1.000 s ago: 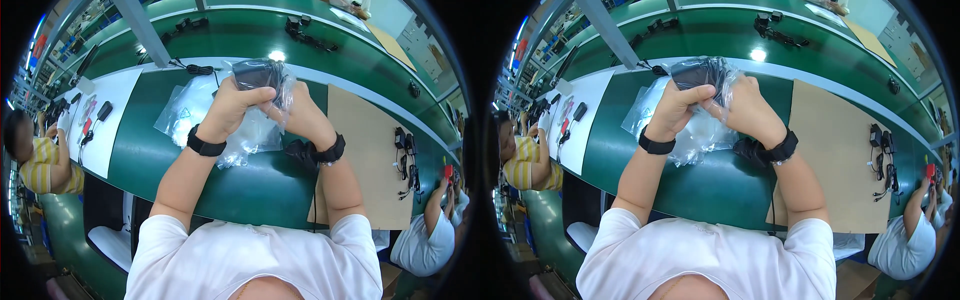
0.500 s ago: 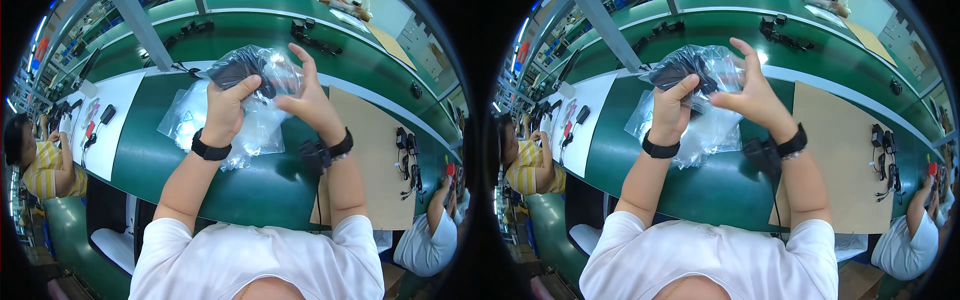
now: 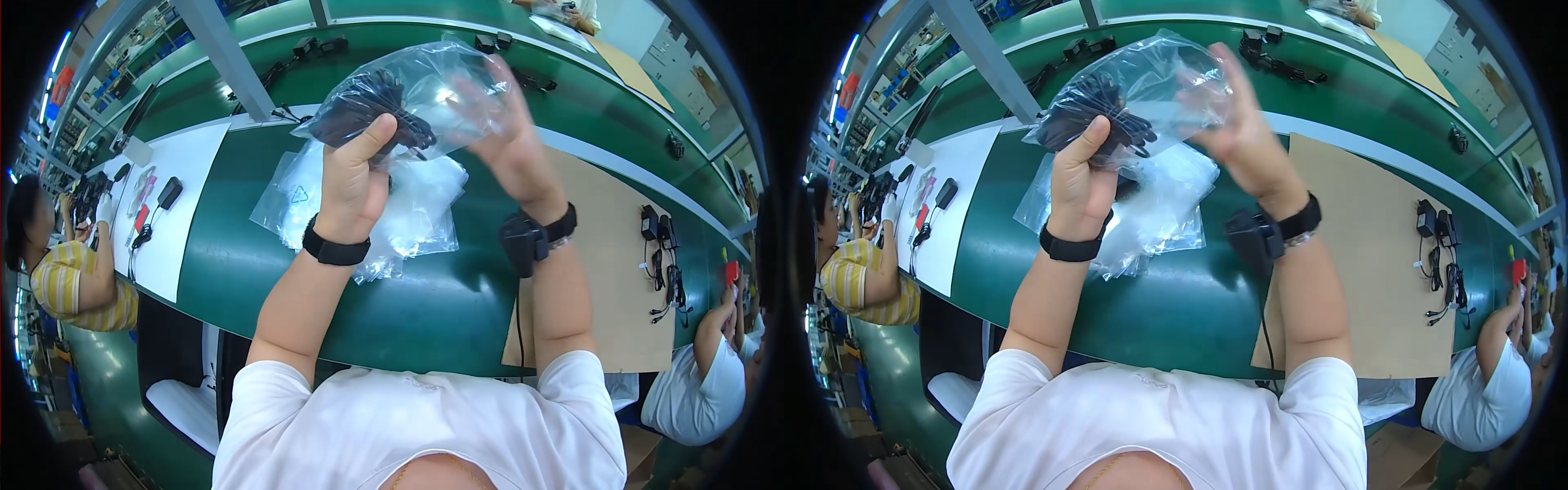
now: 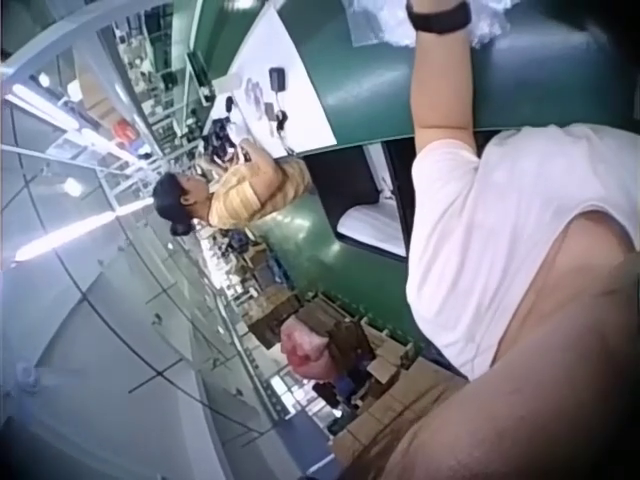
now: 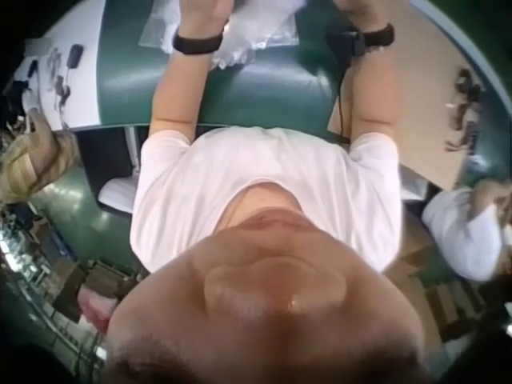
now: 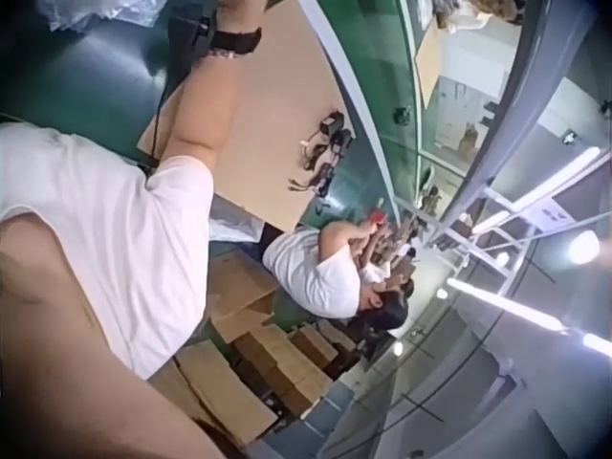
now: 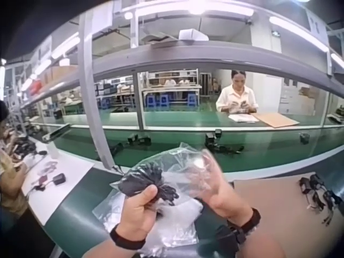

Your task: The person winds a cord around a power adapter by hand, takes a plastic bag from a stack, and slides the adapter inside. This process is repeated with several more power adapters and plastic bags.

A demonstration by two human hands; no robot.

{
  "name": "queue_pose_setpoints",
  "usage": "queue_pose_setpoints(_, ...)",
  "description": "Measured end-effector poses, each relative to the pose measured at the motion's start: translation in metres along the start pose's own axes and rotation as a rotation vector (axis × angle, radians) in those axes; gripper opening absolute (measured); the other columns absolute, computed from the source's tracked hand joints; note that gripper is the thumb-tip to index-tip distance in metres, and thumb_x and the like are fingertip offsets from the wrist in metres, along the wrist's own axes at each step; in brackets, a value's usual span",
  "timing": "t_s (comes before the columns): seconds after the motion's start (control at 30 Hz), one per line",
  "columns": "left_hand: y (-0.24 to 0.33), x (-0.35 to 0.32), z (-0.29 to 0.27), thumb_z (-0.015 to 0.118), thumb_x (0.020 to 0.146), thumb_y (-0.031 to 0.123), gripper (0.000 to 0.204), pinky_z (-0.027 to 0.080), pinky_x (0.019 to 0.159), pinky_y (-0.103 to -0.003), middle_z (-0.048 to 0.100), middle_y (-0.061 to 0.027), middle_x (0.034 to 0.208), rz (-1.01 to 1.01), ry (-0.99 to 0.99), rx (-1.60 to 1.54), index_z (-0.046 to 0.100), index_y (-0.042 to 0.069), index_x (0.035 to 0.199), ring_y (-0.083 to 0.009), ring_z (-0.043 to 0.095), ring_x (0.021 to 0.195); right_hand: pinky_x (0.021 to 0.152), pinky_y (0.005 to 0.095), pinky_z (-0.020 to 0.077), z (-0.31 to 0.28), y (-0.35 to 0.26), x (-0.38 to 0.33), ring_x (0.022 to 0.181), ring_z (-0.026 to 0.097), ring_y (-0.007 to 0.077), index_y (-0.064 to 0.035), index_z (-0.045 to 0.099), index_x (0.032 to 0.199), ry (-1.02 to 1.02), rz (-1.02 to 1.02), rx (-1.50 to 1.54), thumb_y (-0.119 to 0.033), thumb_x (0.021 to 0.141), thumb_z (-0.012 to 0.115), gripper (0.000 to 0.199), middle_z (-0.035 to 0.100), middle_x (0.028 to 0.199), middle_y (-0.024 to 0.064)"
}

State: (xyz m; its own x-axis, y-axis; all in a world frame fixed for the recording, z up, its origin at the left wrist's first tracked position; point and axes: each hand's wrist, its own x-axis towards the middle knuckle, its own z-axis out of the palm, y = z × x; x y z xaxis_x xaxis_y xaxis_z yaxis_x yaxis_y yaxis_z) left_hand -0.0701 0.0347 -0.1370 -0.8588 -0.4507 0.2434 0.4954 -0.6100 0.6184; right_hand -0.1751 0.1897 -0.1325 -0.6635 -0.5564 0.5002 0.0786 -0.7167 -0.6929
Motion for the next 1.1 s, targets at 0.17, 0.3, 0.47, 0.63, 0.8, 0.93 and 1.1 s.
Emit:
queue_pose_setpoints(0.17, -0.017, -0.007, 0.004, 0.064, 0.074, -0.002, 0.030, 0.044, 0.084, -0.029, 0.060, -0.0063, 0.100, 0.059, -0.058, 0.064, 0.057, 0.002, 0.103, -0.0156, 0.057, 0.090, 0.091, 0.0435, 0.0415, 0.033, 0.027, -0.017, 0.120, 0.039, 0.0254, -0.0065, 0.018, 0.138, -0.159, 0.302, 0.074, -0.048, 0.083, 0.052, 0.077, 0.037, 0.132, 0.0133)
queue_pose_setpoints(0.3, -0.028, -0.009, 0.006, 0.067, 0.074, 0.002, 0.030, 0.042, 0.083, -0.027, 0.060, -0.0050, 0.100, 0.085, -0.128, 0.158, 0.057, 0.002, 0.103, -0.0140, 0.056, 0.092, 0.082, 0.0325, 0.0475, 0.032, 0.028, -0.017, 0.097, 0.055, 0.0173, 0.0010, 0.047, 0.119, 0.188, 0.261, -0.147, -0.031, 0.092, 0.045, 0.042, 0.055, 0.111, 0.0094)
queue_pose_setpoints(0.47, -0.021, -0.001, 0.001, 0.069, 0.074, 0.007, 0.051, 0.043, 0.082, -0.027, 0.057, -0.0072, 0.103, -0.055, -0.003, 0.320, 0.046, 0.002, 0.120, -0.0144, 0.053, 0.097, 0.074, 0.0278, 0.0477, 0.020, 0.022, -0.017, 0.082, 0.059, 0.0157, 0.0013, 0.060, 0.100, 0.296, -0.016, -0.793, -0.024, 0.091, 0.050, 0.029, 0.062, 0.093, 0.0076)
queue_pose_setpoints(0.63, -0.013, -0.005, 0.007, 0.069, 0.075, 0.010, 0.050, 0.044, 0.077, -0.025, 0.057, -0.0080, 0.099, 0.025, -0.183, 0.616, 0.047, 0.001, 0.119, -0.0113, 0.052, 0.091, 0.061, 0.0276, 0.0477, 0.015, 0.035, -0.016, 0.069, 0.059, 0.0258, -0.0029, 0.062, 0.091, -0.021, -0.918, -1.377, 0.001, 0.080, 0.053, 0.015, 0.063, 0.084, 0.0127)
queue_pose_setpoints(0.8, -0.014, -0.005, -0.004, 0.064, 0.078, 0.010, 0.018, 0.044, 0.066, -0.021, 0.061, -0.0044, 0.083, 0.111, -0.047, 0.627, 0.061, -0.003, 0.091, -0.0080, 0.054, 0.081, 0.067, 0.0265, 0.0460, 0.030, 0.028, -0.024, 0.077, 0.058, 0.0130, 0.0017, 0.062, 0.094, 0.177, -0.084, -0.929, -0.011, 0.085, 0.057, 0.017, 0.063, 0.083, 0.0092)
queue_pose_setpoints(0.93, -0.014, -0.008, 0.003, 0.062, 0.078, 0.010, 0.014, 0.042, 0.065, -0.020, 0.060, -0.0026, 0.079, 0.111, -0.021, 0.434, 0.062, -0.002, 0.086, -0.0067, 0.053, 0.077, 0.075, 0.0262, 0.0456, 0.026, 0.018, -0.012, 0.078, 0.059, 0.0142, 0.0034, 0.060, 0.096, 0.261, 0.338, -0.182, -0.023, 0.088, 0.053, 0.028, 0.062, 0.086, 0.0075)
queue_pose_setpoints(1.1, -0.004, -0.001, 0.000, 0.061, 0.081, 0.011, 0.010, 0.038, 0.057, -0.020, 0.057, -0.0016, 0.078, -0.125, 0.011, 0.347, 0.055, 0.003, 0.077, -0.0050, 0.050, 0.068, 0.071, 0.0280, 0.0478, 0.022, 0.018, -0.013, 0.079, 0.059, 0.0162, 0.0028, 0.059, 0.083, 0.390, 0.431, -0.131, -0.026, 0.089, 0.050, 0.031, 0.062, 0.086, 0.0103)
